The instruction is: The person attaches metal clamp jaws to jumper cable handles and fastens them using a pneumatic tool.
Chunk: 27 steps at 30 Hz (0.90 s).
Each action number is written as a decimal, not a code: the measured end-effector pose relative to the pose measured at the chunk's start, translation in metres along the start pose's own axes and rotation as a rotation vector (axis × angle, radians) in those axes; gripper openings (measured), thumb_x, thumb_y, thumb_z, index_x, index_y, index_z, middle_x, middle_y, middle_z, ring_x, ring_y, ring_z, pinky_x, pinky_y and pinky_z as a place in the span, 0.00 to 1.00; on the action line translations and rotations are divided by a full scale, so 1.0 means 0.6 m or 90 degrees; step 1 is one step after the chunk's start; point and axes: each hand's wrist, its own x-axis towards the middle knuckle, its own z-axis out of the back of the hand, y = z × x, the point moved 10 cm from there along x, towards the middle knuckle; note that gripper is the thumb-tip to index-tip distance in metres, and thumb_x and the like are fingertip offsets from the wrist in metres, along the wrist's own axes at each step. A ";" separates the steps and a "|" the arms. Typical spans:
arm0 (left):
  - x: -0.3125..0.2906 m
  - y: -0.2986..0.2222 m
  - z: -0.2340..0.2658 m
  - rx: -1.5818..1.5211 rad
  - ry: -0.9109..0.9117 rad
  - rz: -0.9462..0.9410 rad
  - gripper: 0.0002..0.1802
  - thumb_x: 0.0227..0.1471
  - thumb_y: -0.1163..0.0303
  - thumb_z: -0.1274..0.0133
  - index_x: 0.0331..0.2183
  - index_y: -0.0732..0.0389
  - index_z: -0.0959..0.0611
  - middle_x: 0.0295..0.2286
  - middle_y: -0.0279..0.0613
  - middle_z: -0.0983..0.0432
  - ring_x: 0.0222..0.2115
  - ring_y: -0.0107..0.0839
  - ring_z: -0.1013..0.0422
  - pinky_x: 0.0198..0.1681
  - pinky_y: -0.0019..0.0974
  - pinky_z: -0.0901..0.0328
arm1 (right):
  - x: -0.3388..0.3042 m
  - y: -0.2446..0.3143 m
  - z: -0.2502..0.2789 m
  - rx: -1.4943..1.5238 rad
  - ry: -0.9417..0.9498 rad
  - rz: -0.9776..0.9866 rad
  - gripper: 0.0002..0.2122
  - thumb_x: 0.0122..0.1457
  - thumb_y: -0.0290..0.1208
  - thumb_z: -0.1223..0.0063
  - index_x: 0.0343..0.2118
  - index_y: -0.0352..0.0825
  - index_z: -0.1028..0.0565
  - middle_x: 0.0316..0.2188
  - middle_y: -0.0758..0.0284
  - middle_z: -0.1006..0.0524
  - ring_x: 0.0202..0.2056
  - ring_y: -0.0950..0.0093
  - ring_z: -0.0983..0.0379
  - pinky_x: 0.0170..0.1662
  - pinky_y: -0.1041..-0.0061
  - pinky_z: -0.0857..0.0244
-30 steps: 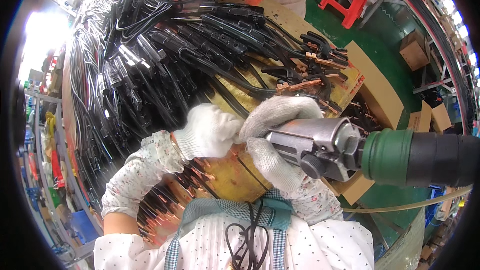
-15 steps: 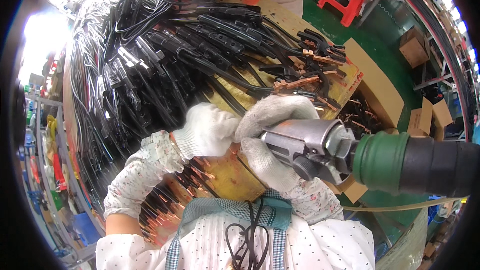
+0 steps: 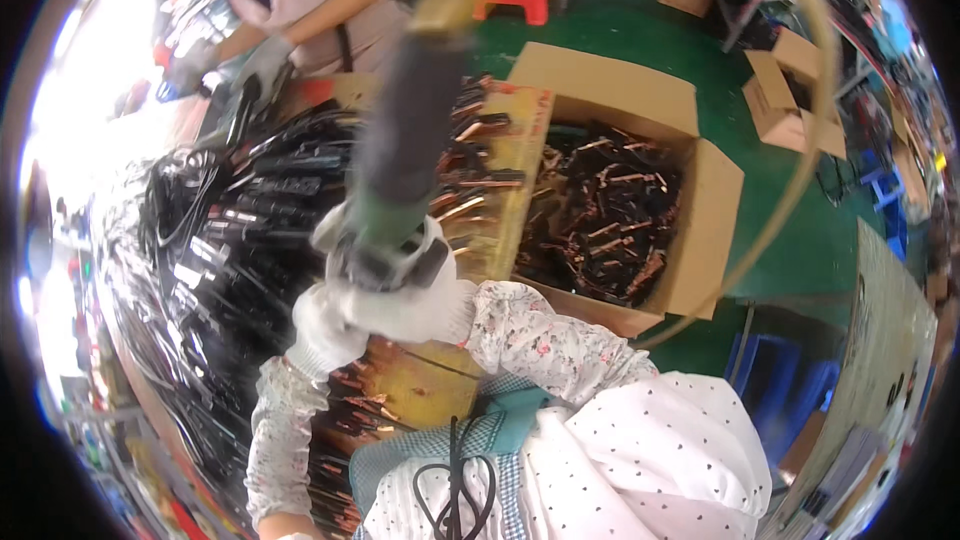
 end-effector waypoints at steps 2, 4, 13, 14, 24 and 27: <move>0.006 -0.026 0.016 0.053 -0.036 -0.046 0.09 0.38 0.67 0.36 0.28 0.51 0.16 0.20 0.35 0.24 0.21 0.39 0.26 0.27 0.41 0.33 | -0.016 -0.004 0.051 0.102 -0.109 -0.089 0.10 0.54 0.30 0.40 0.20 0.33 0.24 0.19 0.68 0.23 0.26 0.79 0.22 0.30 0.81 0.26; 0.012 -0.034 0.020 0.037 -0.026 -0.043 0.10 0.37 0.70 0.36 0.29 0.54 0.16 0.20 0.37 0.24 0.22 0.42 0.27 0.27 0.42 0.34 | -0.042 0.026 0.131 0.032 -0.105 0.040 0.06 0.59 0.29 0.48 0.28 0.34 0.23 0.22 0.67 0.23 0.24 0.77 0.24 0.28 0.78 0.28; 0.071 0.003 0.079 -0.202 -0.176 0.163 0.12 0.52 0.78 0.50 0.40 0.67 0.18 0.27 0.40 0.21 0.27 0.26 0.25 0.31 0.30 0.32 | -0.170 -0.140 0.625 0.207 -0.753 0.046 0.15 0.56 0.38 0.35 0.41 0.38 0.26 0.31 0.67 0.24 0.33 0.73 0.25 0.37 0.66 0.29; 0.084 0.011 0.066 -0.237 -0.174 0.183 0.13 0.54 0.79 0.51 0.43 0.67 0.20 0.28 0.38 0.21 0.29 0.21 0.26 0.30 0.27 0.33 | -0.175 -0.179 0.630 0.264 -0.801 -0.055 0.17 0.55 0.38 0.33 0.42 0.38 0.27 0.33 0.65 0.25 0.35 0.69 0.25 0.41 0.61 0.29; 0.106 -0.073 0.065 -0.001 -0.037 -0.063 0.22 0.36 0.70 0.39 0.39 0.66 0.21 0.34 0.49 0.23 0.34 0.48 0.27 0.41 0.44 0.32 | -0.129 -0.447 0.620 0.503 -0.679 -0.225 0.15 0.57 0.40 0.36 0.41 0.38 0.27 0.36 0.63 0.24 0.35 0.64 0.25 0.44 0.58 0.27; 0.097 -0.048 0.153 0.033 -0.126 0.003 0.18 0.45 0.72 0.43 0.41 0.69 0.20 0.35 0.49 0.23 0.35 0.41 0.26 0.42 0.40 0.32 | -0.193 -0.437 0.606 0.197 -0.659 -0.341 0.10 0.58 0.36 0.38 0.38 0.39 0.24 0.25 0.69 0.24 0.28 0.71 0.26 0.30 0.70 0.29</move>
